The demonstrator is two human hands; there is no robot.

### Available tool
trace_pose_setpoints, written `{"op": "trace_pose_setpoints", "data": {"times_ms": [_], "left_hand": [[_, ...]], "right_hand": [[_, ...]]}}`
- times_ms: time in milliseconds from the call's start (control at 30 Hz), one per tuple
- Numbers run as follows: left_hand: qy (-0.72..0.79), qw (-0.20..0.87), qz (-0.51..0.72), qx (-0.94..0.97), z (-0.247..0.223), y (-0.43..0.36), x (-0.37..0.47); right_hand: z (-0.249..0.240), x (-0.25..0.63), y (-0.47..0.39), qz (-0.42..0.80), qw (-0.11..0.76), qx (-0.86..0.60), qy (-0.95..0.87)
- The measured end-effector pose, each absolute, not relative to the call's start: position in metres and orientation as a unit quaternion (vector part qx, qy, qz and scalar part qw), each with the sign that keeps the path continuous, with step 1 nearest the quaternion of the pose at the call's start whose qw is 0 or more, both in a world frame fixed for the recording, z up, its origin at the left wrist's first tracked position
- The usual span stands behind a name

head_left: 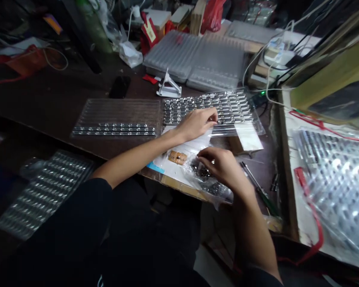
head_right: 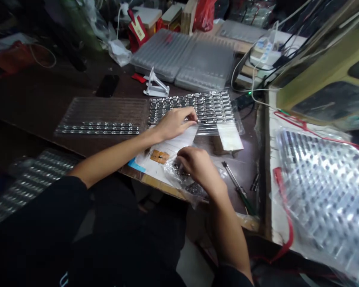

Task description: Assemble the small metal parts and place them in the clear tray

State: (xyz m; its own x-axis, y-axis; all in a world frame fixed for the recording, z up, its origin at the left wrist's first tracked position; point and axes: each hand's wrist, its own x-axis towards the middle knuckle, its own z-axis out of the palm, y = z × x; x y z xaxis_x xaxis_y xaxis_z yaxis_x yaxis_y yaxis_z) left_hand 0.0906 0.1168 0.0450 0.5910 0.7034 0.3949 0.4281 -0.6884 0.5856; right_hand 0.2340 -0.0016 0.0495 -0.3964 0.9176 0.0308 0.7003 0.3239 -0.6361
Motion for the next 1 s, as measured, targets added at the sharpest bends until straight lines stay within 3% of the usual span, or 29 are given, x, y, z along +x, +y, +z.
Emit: {"op": "trace_pose_setpoints", "data": {"times_ms": [367, 1000], "left_hand": [[0.435, 0.345, 0.314, 0.770, 0.005, 0.027, -0.019], [0.388, 0.296, 0.318, 0.813, -0.010, 0.027, -0.018]], "right_hand": [[0.040, 0.214, 0.001, 0.261, 0.266, -0.545, -0.751], [0.018, 0.194, 0.001, 0.213, 0.229, -0.523, -0.793]]}}
